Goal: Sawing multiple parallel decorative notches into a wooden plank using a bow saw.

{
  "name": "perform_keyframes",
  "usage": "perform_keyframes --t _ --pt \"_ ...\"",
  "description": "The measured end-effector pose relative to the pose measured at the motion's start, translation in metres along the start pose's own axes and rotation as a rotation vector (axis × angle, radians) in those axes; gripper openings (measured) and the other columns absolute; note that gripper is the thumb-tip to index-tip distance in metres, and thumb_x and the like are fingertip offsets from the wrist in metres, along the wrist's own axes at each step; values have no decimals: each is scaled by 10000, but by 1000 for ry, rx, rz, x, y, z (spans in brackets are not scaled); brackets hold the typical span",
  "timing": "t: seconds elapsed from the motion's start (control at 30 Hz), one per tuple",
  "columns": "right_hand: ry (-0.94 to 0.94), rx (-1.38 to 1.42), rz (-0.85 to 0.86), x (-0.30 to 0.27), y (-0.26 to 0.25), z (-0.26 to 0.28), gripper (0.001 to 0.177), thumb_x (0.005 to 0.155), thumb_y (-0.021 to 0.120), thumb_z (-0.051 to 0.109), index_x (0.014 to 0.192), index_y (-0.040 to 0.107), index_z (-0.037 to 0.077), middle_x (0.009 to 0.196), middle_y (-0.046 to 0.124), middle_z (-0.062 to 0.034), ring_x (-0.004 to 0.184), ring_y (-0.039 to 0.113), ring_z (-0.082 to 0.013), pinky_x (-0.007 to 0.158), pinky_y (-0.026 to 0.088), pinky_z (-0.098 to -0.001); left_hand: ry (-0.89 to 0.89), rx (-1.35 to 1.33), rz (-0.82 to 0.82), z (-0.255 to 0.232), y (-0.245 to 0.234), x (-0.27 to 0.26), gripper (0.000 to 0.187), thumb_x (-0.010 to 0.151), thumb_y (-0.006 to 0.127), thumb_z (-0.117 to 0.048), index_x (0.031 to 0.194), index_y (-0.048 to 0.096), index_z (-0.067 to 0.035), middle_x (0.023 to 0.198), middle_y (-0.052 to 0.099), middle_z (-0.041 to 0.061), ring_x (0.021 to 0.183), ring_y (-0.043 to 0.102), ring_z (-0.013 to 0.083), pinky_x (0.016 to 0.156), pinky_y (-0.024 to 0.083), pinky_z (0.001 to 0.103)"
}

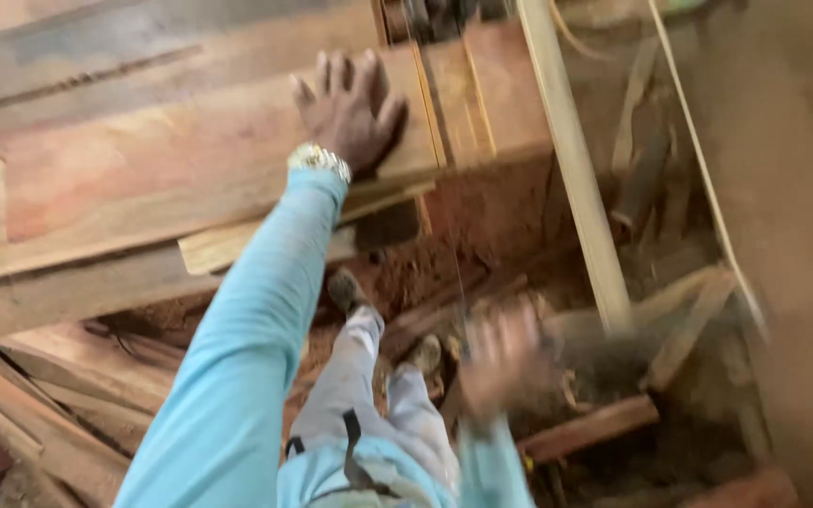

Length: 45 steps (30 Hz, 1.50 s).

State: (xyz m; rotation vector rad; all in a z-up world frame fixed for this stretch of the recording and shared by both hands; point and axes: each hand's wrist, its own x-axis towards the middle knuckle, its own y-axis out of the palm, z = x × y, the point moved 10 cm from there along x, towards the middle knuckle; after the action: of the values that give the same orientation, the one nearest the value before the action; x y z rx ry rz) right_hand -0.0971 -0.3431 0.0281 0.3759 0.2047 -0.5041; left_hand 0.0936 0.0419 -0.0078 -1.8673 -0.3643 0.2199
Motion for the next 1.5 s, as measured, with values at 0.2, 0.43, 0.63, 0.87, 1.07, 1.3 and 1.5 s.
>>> perform_keyframes --t 0.2,0.43,0.63,0.87,1.07,1.3,1.5 --pt "-35 353 289 23 88 14 114 1065 562 112 1158 496 123 737 494 -23 587 477 -124 506 470 -337 -26 -6 87 -6 -5 -11 720 1004 453 -657 1571 385 -219 1615 367 205 1540 272 416 1192 115 713" --pt "0 300 286 -44 -98 35 247 1066 592 110 1303 548 163 805 571 -19 613 533 -139 490 492 -357 -24 -23 55 0 -1 1 740 1012 427 -682 1586 365 -218 1638 304 237 1527 231 440 1191 74 712" --pt "-243 22 198 26 41 -15 195 1011 641 135 1175 538 150 639 479 48 427 374 -56 393 343 -302 -51 11 93 -2 -1 6 755 993 402 -705 1585 338 -240 1646 284 227 1524 230 428 1181 85 705" --pt "-124 305 322 4 76 46 242 1048 580 66 1277 527 127 717 519 7 557 480 -109 481 493 -308 -58 -24 175 -10 -11 -2 719 1019 396 -681 1588 364 -242 1644 348 178 1554 275 406 1232 102 698" --pt "-121 68 272 -43 -54 50 373 1036 624 87 1394 525 124 779 512 -34 614 490 -145 510 479 -349 16 4 33 -3 0 0 725 1039 414 -685 1588 356 -215 1635 344 210 1537 281 442 1184 118 727" --pt "-57 298 252 35 84 -17 158 1070 525 162 1217 497 114 704 452 -21 534 427 -112 445 406 -310 -21 9 80 -7 -4 -4 732 1009 440 -683 1570 372 -218 1622 327 225 1514 268 442 1168 95 724" --pt "-14 265 203 3 65 31 277 1049 574 57 1299 472 117 764 487 -32 614 466 -136 533 461 -350 1 -45 62 -5 -3 -4 707 1029 461 -654 1560 400 -193 1620 321 225 1513 248 455 1174 80 727"
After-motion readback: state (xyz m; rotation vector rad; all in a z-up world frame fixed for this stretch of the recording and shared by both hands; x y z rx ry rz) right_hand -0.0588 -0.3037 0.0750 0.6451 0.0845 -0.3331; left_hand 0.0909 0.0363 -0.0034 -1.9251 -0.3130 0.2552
